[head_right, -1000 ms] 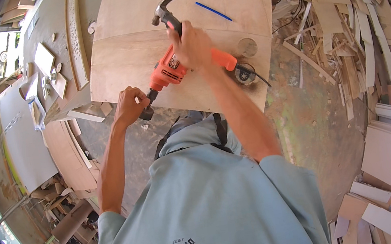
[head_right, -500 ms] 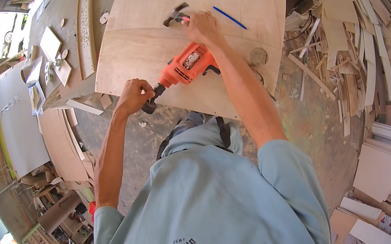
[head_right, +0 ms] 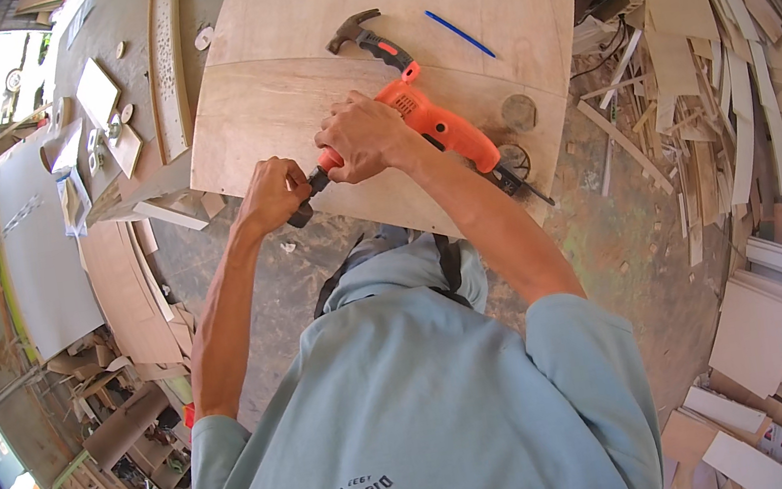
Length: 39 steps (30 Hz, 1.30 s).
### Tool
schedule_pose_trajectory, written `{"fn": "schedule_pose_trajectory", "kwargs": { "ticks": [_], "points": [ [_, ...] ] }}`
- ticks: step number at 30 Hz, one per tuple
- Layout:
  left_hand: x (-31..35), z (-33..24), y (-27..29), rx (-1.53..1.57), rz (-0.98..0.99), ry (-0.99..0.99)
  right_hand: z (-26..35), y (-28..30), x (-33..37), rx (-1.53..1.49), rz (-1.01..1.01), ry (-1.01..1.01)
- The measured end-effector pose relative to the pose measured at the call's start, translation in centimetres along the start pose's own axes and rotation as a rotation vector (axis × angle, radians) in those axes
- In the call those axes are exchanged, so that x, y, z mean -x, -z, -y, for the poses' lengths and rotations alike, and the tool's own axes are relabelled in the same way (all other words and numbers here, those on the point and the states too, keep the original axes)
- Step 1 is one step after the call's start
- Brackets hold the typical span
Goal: The person uses a power drill with a hole saw attachment to cut a circular opening into a large plywood board, using a hammer to tap the attachment and clear debris during the process.
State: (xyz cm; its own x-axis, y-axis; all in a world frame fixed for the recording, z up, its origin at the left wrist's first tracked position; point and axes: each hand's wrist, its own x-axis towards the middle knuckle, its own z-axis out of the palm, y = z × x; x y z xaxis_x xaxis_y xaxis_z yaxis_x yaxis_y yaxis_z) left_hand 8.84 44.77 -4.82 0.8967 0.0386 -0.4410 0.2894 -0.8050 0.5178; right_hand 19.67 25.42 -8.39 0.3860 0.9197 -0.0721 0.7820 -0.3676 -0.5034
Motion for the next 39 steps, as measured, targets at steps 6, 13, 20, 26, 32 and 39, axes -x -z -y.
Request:
{"fn": "schedule_pose_trajectory", "kwargs": {
  "ticks": [6,13,20,26,32,39],
  "points": [
    [-0.6,1.1,0.4,0.021,0.063,-0.032,-0.3,-0.7,0.0,0.090,-0.027,0.040],
    [0.8,1.2,-1.1,-0.156,-0.132,-0.233,-0.3,-1.2,0.0,0.095,-0.046,0.044],
    [0.3,0.3,-0.8,-0.175,-0.148,-0.192,-0.5,-1.3,0.4,0.076,-0.096,0.054],
    [-0.2,-0.6,-0.4,0.069,-0.124,0.130,-0.4,-1.0,0.2,0.069,-0.057,0.033],
    [0.2,0.5,-2.2,-0.035,-0.286,-0.139,-0.5,-1.2,0.1,0.065,-0.088,0.057],
    [-3.3,-5.0,2.1,0.097,-0.293,-0.104,-1.2,-2.3,1.1,0.001,-0.278,0.117]
  ]
}}
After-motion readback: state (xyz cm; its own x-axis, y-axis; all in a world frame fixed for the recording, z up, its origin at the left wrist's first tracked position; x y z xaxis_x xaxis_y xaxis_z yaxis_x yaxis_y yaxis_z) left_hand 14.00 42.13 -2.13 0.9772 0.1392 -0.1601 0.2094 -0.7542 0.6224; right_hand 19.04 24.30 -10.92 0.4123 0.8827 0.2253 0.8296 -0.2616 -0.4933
